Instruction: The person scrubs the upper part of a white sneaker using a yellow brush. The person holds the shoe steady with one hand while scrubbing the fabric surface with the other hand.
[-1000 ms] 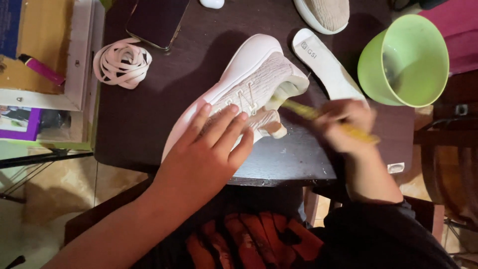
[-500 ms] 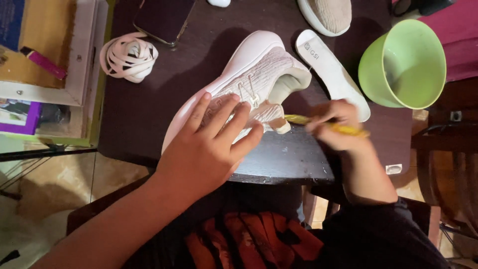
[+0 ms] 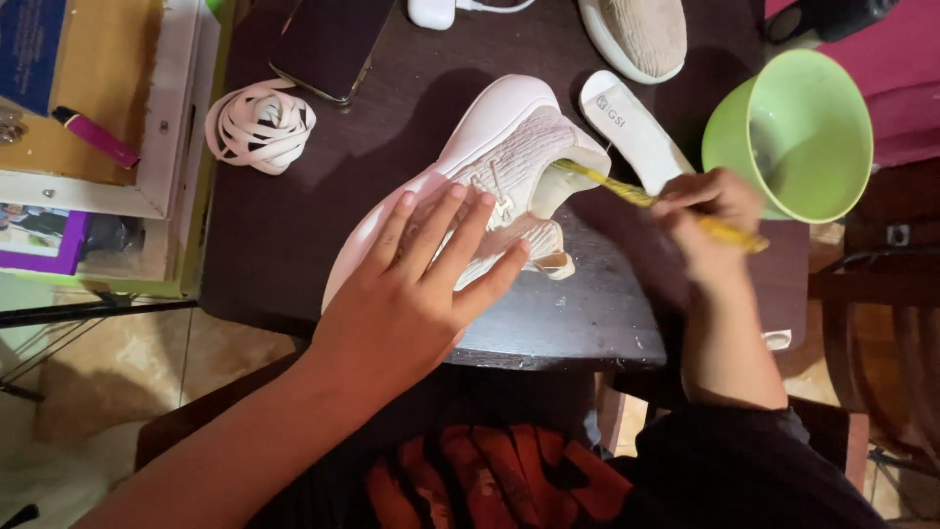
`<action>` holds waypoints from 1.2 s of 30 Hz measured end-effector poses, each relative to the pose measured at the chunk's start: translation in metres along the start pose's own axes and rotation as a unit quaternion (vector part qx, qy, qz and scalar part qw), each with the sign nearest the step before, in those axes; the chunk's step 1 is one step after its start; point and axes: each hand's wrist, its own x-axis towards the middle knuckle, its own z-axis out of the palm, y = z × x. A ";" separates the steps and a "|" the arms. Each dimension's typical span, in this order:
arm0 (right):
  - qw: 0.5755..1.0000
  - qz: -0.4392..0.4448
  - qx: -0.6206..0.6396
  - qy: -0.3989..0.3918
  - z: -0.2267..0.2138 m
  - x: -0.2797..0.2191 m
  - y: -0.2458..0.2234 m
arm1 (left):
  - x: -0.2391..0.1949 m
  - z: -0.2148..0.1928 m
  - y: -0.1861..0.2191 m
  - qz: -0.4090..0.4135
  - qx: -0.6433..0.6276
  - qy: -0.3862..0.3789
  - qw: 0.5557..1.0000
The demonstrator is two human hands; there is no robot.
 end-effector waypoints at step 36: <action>0.967 -0.086 0.222 0.092 0.006 -0.008 -0.001 | -0.006 0.021 -0.021 -0.073 -0.248 -0.188 0.947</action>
